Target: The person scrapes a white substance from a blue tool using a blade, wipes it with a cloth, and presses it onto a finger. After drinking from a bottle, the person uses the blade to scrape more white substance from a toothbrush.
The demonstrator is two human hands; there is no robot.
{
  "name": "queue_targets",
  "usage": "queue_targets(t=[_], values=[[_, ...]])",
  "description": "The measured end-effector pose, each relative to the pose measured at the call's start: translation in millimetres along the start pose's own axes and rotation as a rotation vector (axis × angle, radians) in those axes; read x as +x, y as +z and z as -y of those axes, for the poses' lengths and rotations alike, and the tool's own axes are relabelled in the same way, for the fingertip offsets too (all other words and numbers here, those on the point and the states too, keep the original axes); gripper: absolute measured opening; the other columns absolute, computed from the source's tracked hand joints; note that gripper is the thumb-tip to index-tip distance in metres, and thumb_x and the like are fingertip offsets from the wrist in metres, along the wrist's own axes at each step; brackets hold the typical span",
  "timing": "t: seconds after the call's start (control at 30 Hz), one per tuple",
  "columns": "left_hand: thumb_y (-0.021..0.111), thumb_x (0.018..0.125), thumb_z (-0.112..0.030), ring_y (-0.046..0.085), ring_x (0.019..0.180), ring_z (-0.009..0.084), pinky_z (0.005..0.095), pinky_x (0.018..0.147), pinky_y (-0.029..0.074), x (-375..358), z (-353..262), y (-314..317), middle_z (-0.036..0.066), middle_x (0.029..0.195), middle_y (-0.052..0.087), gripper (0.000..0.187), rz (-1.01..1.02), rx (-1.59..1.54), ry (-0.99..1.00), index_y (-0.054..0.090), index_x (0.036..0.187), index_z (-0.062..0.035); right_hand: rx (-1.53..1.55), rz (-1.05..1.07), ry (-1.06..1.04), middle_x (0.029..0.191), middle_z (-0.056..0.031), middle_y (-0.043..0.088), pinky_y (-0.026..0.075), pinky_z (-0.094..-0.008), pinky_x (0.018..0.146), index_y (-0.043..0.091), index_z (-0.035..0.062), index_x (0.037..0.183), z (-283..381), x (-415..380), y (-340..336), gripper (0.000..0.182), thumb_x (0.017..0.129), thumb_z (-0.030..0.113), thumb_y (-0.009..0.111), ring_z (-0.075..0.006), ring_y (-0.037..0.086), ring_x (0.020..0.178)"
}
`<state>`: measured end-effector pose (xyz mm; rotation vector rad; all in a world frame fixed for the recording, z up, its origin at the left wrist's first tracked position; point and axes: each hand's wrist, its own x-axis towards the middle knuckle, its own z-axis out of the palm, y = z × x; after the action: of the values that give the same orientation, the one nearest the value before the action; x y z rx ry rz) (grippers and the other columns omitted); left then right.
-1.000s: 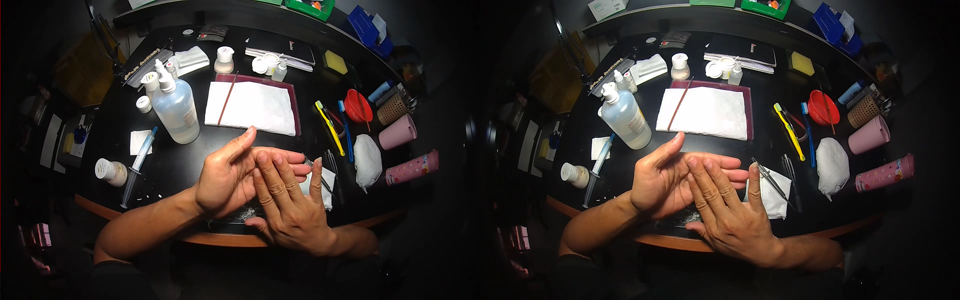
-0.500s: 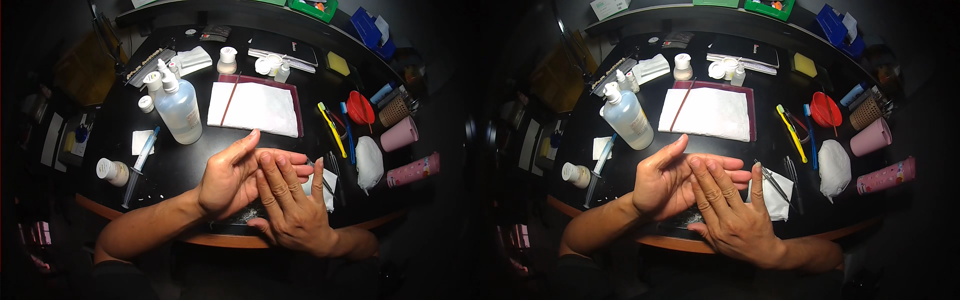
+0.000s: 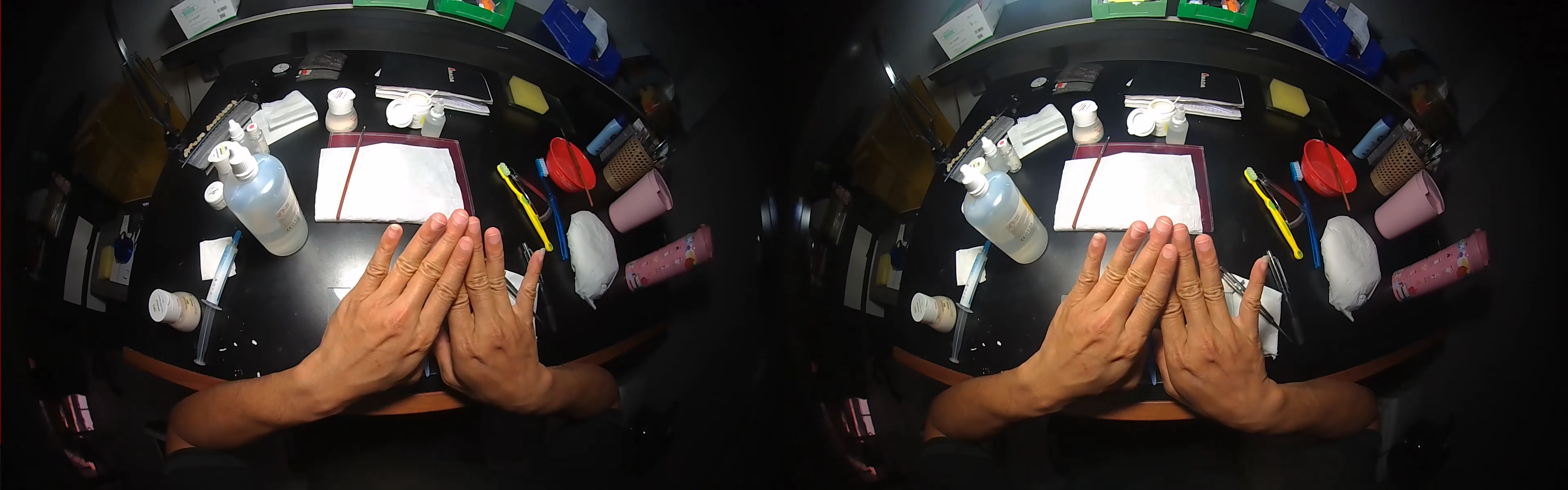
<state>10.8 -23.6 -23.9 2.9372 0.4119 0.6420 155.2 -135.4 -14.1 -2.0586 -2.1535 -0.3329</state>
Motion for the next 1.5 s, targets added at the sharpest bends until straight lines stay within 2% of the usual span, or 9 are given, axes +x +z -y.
queue_targets(t=[0.2,0.3,0.57,1.1,1.5], values=[[0.054,0.087,-0.017,0.019,0.160,0.0385,0.0567,0.129,0.003,-2.0,-1.1,3.8,0.024,0.169,0.027,0.081,0.028,0.114,-0.009,0.030,0.160,0.0092,0.017,0.040,-0.005,0.167,-0.0309,0.027,0.000,-0.0832,0.114,0.035,-0.0138,0.155,-0.8,0.4,2.4,0.079,0.093,0.028,0.059,-0.0434,0.017,0.160],[0.055,0.086,-0.019,0.019,0.160,0.0381,0.0569,0.129,0.001,-2.4,-2.7,2.2,0.024,0.170,0.026,0.083,0.035,0.028,-0.030,0.030,0.160,0.0090,0.020,0.056,-0.006,0.167,-0.0308,0.025,0.000,-0.0838,0.113,0.034,-0.0137,0.156,-1.1,0.2,2.7,0.081,0.092,0.029,0.061,-0.0437,0.015,0.160],[0.056,0.086,-0.021,0.017,0.161,0.0378,0.0572,0.129,0.000,-3.0,-4.9,1.0,0.024,0.170,0.025,0.085,0.036,0.044,-0.035,0.029,0.161,0.0082,0.019,0.071,-0.011,0.168,-0.0318,0.022,0.000,-0.0843,0.113,0.031,-0.0137,0.157,-0.8,-1.5,1.5,0.086,0.091,0.033,0.063,-0.0453,0.013,0.160],[0.053,0.090,-0.018,0.016,0.161,0.0381,0.0570,0.129,0.001,-4.6,-5.8,4.1,0.024,0.170,0.025,0.079,0.034,0.083,-0.028,0.029,0.161,0.0084,0.058,0.071,-0.023,0.169,-0.0324,0.019,-0.001,-0.0839,0.113,0.028,-0.0145,0.157,-1.5,-2.5,1.2,0.084,0.093,0.029,0.061,-0.0460,0.010,0.160],[0.048,0.093,-0.015,0.017,0.161,0.0388,0.0547,0.129,0.003,-3.5,-5.1,1.6,0.025,0.170,0.027,0.073,0.046,-0.021,-0.045,0.030,0.160,0.0092,0.082,0.079,-0.023,0.167,-0.0338,0.021,-0.001,-0.0823,0.114,0.031,-0.0160,0.156,-1.2,-2.0,0.7,0.084,0.091,0.027,0.061,-0.0474,0.011,0.159]])
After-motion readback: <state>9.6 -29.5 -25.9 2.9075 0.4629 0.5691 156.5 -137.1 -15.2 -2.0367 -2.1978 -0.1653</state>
